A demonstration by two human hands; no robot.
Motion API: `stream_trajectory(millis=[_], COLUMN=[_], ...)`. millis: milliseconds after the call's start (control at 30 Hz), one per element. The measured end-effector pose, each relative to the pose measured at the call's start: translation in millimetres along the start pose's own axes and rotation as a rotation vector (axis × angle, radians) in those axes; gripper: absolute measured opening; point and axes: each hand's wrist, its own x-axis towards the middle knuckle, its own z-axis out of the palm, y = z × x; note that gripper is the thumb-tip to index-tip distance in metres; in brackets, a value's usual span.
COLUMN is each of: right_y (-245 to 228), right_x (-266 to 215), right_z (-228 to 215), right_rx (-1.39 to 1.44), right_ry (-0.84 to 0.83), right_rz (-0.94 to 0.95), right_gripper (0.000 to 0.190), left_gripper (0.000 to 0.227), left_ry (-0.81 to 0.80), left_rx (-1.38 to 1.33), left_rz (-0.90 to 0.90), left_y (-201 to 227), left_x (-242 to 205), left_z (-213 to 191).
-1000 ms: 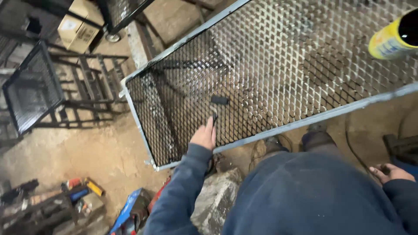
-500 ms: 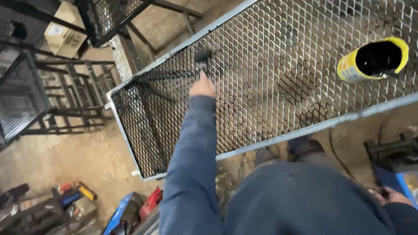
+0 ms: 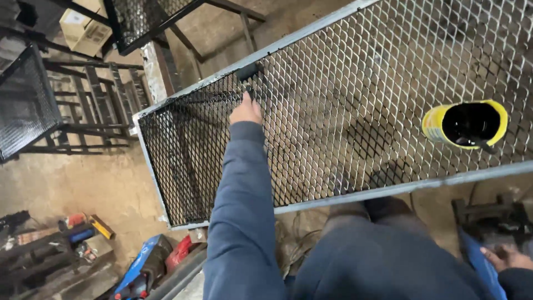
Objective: Painting a metal mesh grate using a small paint roller.
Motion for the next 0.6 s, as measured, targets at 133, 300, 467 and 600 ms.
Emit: stream_trajectory(millis=[133, 300, 467, 600], right_y=[-20, -44, -43, -57], right_x=[4, -19, -25, -48], right_z=[-4, 0, -6, 15], right_rx=[0.176, -0.174, -0.01, -0.041], right_ry=[0.003, -0.182, -0.108, -0.005], right_rz=[-0.022, 0.178, 0.126, 0.158], right_gripper=[0.062, 0.069, 0.071, 0.066], left_gripper=[0.05, 0.049, 0.048, 0.054], left_ry=[-0.067, -0.24, -0.232, -0.235], left_rx=[-0.028, -0.097, -0.102, -0.06], left_rz=[-0.007, -0.111, -0.077, -0.015], left_y=[22, 19, 15, 25], left_x=[-48, -10, -25, -26], left_z=[-56, -50, -63, -71])
